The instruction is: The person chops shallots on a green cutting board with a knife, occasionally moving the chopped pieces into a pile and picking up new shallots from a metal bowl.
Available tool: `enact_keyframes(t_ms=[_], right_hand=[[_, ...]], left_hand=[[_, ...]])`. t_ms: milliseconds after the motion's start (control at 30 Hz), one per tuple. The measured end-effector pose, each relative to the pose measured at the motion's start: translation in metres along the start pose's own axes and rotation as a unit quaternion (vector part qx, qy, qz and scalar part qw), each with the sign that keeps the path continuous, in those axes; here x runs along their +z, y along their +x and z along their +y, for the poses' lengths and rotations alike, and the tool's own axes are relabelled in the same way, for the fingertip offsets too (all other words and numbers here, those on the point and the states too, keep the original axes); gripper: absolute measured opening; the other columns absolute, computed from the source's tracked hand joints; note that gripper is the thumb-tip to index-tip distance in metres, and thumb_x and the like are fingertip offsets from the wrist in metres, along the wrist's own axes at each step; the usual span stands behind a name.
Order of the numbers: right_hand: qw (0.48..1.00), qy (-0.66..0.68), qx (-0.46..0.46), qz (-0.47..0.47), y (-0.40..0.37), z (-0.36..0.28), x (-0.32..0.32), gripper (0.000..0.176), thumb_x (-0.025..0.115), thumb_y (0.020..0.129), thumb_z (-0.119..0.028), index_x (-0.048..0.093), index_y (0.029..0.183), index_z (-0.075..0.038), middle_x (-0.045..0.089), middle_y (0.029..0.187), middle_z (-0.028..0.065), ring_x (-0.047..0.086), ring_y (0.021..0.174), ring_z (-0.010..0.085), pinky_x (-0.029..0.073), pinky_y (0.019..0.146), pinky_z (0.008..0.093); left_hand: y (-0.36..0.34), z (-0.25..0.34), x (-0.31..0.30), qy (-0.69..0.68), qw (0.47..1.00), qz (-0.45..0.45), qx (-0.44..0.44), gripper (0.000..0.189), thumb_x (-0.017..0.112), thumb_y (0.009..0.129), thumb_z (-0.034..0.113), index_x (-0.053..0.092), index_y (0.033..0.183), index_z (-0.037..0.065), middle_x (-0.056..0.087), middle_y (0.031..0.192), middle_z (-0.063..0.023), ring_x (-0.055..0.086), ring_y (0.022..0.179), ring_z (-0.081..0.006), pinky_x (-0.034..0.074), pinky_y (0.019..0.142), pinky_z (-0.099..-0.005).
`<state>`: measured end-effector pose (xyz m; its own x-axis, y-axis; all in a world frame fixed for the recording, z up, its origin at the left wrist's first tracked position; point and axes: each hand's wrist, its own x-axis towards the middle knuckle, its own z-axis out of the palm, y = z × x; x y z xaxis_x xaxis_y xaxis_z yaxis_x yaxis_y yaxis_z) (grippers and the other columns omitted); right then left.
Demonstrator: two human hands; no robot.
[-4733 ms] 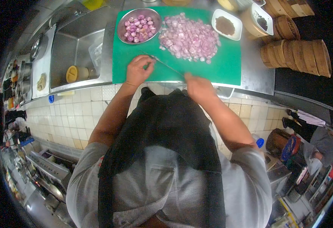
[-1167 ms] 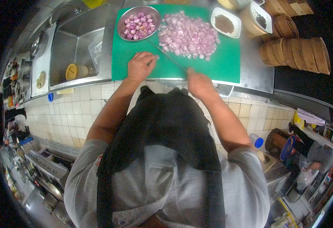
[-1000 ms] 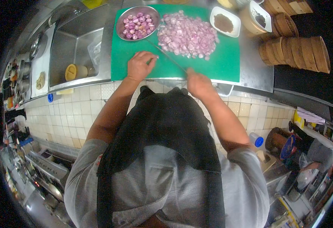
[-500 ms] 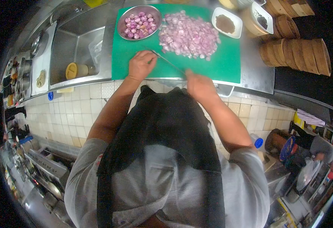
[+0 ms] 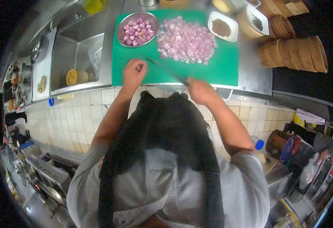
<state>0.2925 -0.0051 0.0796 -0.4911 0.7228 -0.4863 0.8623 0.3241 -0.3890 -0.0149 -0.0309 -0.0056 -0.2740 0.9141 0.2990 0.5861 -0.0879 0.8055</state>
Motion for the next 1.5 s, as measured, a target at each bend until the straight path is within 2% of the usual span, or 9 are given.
enact_keyframes(t_ms=[167,267,300,500,600,900,1000,1267,1500], right_hand=[[0.997,-0.013,0.069,0.036,0.007,0.02,-0.015,0.027,0.058,0.104,-0.022,0.059,0.124,-0.005,0.072,0.116,0.0259,0.068,0.11,0.0447,0.052,0.095,0.0558],[0.993,-0.029,0.095,0.056,-0.003,0.013,-0.049,0.027,0.059,0.103,-0.024,0.06,0.126,-0.007,0.072,0.117,0.0236,0.068,0.111,0.0435,0.053,0.095,0.0545],[0.993,-0.018,0.085,0.081,-0.01,0.012,-0.056,0.027,0.06,0.103,-0.024,0.061,0.125,-0.008,0.073,0.116,0.023,0.069,0.111,0.0431,0.053,0.095,0.0543],[0.978,-0.071,0.018,0.194,-0.032,0.003,-0.086,0.022,0.068,0.098,-0.024,0.066,0.115,-0.011,0.073,0.107,0.0169,0.071,0.103,0.0393,0.054,0.088,0.0516],[0.961,-0.107,-0.016,0.253,-0.04,-0.001,-0.094,0.02,0.072,0.092,-0.02,0.069,0.111,-0.012,0.072,0.102,0.0139,0.072,0.096,0.0378,0.055,0.084,0.0499],[0.933,-0.124,0.048,0.333,-0.113,0.013,-0.134,0.027,0.079,0.083,-0.011,0.074,0.11,-0.012,0.074,0.103,0.0132,0.073,0.094,0.0376,0.056,0.082,0.0486],[0.937,-0.063,0.099,0.33,-0.134,0.023,-0.138,0.028,0.08,0.083,-0.01,0.073,0.11,-0.01,0.075,0.107,0.0137,0.072,0.095,0.0387,0.055,0.083,0.0476],[0.927,0.123,0.146,0.322,-0.15,0.048,-0.107,0.021,0.078,0.09,-0.006,0.071,0.109,-0.005,0.07,0.083,0.0134,0.066,0.074,0.0228,0.052,0.07,0.0367],[0.952,0.275,0.059,0.119,-0.115,0.063,-0.043,0.018,0.075,0.092,-0.01,0.07,0.107,-0.002,0.07,0.081,0.008,0.062,0.07,0.0151,0.051,0.067,0.0349]], left_hand=[[-0.018,-0.005,-0.025,0.007,1.0,-0.013,-0.022,0.012,0.078,0.088,0.008,0.078,0.1,0.008,0.073,0.097,-0.0087,0.067,0.071,-0.0201,0.056,0.066,-0.0337],[-0.017,0.011,-0.024,-0.035,0.999,0.001,-0.016,0.019,0.078,0.088,0.007,0.078,0.107,0.008,0.074,0.106,-0.0094,0.07,0.084,-0.023,0.058,0.075,-0.0338],[-0.015,0.01,-0.025,0.009,0.999,-0.028,0.024,0.029,0.08,0.09,0.01,0.078,0.119,0.008,0.07,0.127,-0.0112,0.069,0.103,-0.0214,0.059,0.083,-0.0372],[0.026,0.097,-0.005,0.078,0.959,-0.129,0.241,0.065,0.081,0.089,0.047,0.066,0.146,0.02,0.039,0.167,-0.018,0.029,0.153,-0.0493,0.025,0.125,-0.0609],[0.038,0.12,0.021,0.136,0.935,-0.204,0.256,0.077,0.079,0.088,0.055,0.057,0.156,0.025,0.02,0.176,-0.0203,0.01,0.158,-0.057,0.014,0.126,-0.068],[0.063,0.094,0.06,0.201,0.934,-0.201,0.218,0.085,0.075,0.09,0.061,0.048,0.162,0.026,0.015,0.177,-0.0201,0.002,0.159,-0.0591,0.008,0.124,-0.075],[0.068,0.093,0.065,0.209,0.935,-0.197,0.208,0.075,0.077,0.089,0.059,0.06,0.153,0.024,0.016,0.177,-0.0187,-0.001,0.159,-0.0581,0.007,0.125,-0.0743],[0.138,0.042,0.028,0.188,0.972,-0.038,0.137,0.023,0.073,0.09,0.027,0.082,0.108,0.017,0.074,0.127,-0.0075,0.064,0.12,-0.0387,0.048,0.106,-0.0522],[0.194,-0.007,0.007,0.371,0.915,-0.12,0.102,0.028,0.069,0.09,0.017,0.082,0.114,0.021,0.075,0.122,-0.0093,0.067,0.116,-0.0344,0.054,0.103,-0.045]])
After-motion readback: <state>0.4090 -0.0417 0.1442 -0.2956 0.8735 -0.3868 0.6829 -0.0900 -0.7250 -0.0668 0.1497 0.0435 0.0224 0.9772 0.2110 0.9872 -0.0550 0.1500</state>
